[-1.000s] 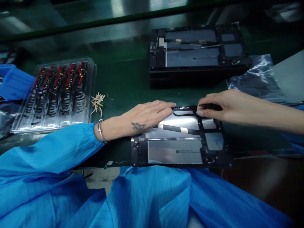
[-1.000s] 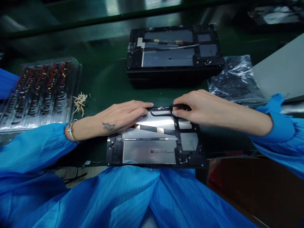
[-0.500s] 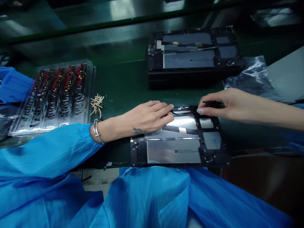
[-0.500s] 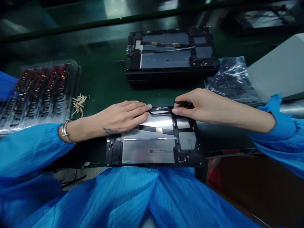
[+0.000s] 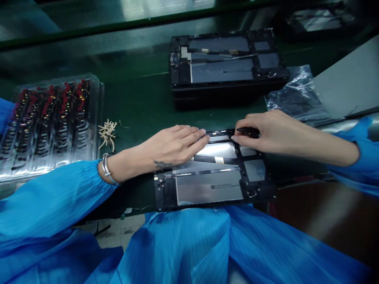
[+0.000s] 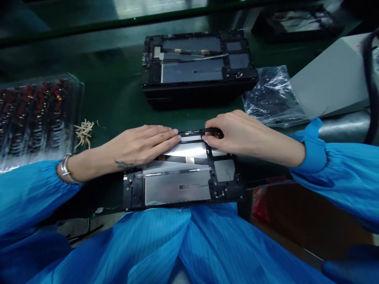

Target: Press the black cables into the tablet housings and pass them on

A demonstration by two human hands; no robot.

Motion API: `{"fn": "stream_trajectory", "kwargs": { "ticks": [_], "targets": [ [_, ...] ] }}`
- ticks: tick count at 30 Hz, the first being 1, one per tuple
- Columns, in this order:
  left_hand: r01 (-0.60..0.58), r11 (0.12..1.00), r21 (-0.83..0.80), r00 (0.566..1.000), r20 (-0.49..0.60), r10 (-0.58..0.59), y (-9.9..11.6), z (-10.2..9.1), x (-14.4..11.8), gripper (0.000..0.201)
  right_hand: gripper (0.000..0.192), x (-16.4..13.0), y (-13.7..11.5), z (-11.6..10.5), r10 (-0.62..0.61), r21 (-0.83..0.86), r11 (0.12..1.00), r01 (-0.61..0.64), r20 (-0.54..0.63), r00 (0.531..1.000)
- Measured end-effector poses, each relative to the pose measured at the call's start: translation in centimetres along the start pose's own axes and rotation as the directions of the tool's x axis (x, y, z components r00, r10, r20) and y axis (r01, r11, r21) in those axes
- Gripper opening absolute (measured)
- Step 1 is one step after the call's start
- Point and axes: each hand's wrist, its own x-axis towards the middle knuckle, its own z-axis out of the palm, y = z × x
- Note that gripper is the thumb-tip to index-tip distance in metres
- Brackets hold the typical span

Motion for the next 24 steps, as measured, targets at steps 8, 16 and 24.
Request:
{"fn": "stream_trajectory", "kwargs": {
  "ticks": [8,16,24],
  "targets": [
    [-0.019,0.996,0.086,1.000,0.003,0.019,0.2,-0.2,0.1,0.035,0.030,-0.1,-0.3,0.1,0.015,-0.075,0.997,-0.014,0.003,1.000],
    [-0.040,0.989,0.144,0.999,0.010,0.039,0.5,-0.4,0.3,0.032,0.029,-0.1,-0.4,0.2,0.022,-0.093,0.995,-0.023,-0.004,1.000],
    [0.013,0.990,0.143,0.990,0.134,-0.033,1.0,-0.7,1.6,0.039,0.025,0.0,0.1,0.7,-0.019,-0.105,0.994,0.015,-0.038,0.999]
  ]
}}
